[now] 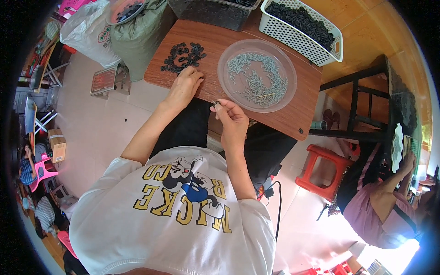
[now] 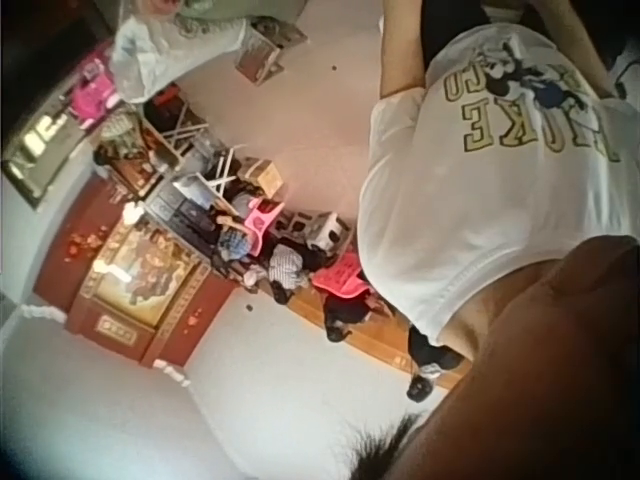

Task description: The person assembles small plastic pieces and metal rings by hand, taking them from containers and fitting them together.

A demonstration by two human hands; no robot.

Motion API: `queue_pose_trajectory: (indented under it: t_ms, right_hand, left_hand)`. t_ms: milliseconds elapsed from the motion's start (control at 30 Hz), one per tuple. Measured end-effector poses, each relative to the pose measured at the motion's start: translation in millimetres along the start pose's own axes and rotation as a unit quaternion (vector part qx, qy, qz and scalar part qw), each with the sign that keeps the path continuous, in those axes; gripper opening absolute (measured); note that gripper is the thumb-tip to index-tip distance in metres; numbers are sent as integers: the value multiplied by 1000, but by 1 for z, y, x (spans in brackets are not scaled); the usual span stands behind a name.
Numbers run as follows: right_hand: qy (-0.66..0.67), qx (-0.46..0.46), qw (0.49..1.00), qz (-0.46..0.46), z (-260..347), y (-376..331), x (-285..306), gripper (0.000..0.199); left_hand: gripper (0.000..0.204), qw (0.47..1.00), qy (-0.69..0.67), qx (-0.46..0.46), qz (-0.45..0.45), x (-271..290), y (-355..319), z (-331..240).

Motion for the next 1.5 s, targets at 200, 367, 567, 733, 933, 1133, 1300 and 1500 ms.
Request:
queue_pose_trajectory:
  t_ms: [200,367,567,733,933,1133,1300,1500]
  right_hand:
    - [52,-33,998,14,2,10,-12,19]
    - [72,-73,994,48,-5,19,-24,18]
    - [62,-64,996,29,1,21,-30,16]
    - [17,7,999,46,15,24,-28,14]
    - [-113,68,991,27,38,20,-33,14]
    - [-171,77,982,29,42,18,-32,13]
    - [-168,68,983,29,40,18,-31,12]
    - [-180,69,981,35,39,17,-31,12]
  left_hand:
    - [22,1000,-8,-10,5,5,0,2]
    - [25,999,-21,-3,29,8,0,6]
    - [15,863,-400,285,115,-15,-17,43]
    - [18,548,-752,361,60,-26,-43,22]
    - [22,554,-748,361,62,-18,-43,-1]
    - [21,560,-745,358,51,-21,-46,-4]
    - [19,584,-732,347,45,-19,-45,-7]
    - [18,598,-725,339,38,-18,-45,-6]
Point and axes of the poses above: each hand's wrist, its own y-axis towards the middle knuckle, its own x-axis out of the back of the hand, z = x × y, the point moved 10 cm from there along y, towards the middle knuckle, and after that the axes turned 6 degrees about x, right-handed, at the moved point
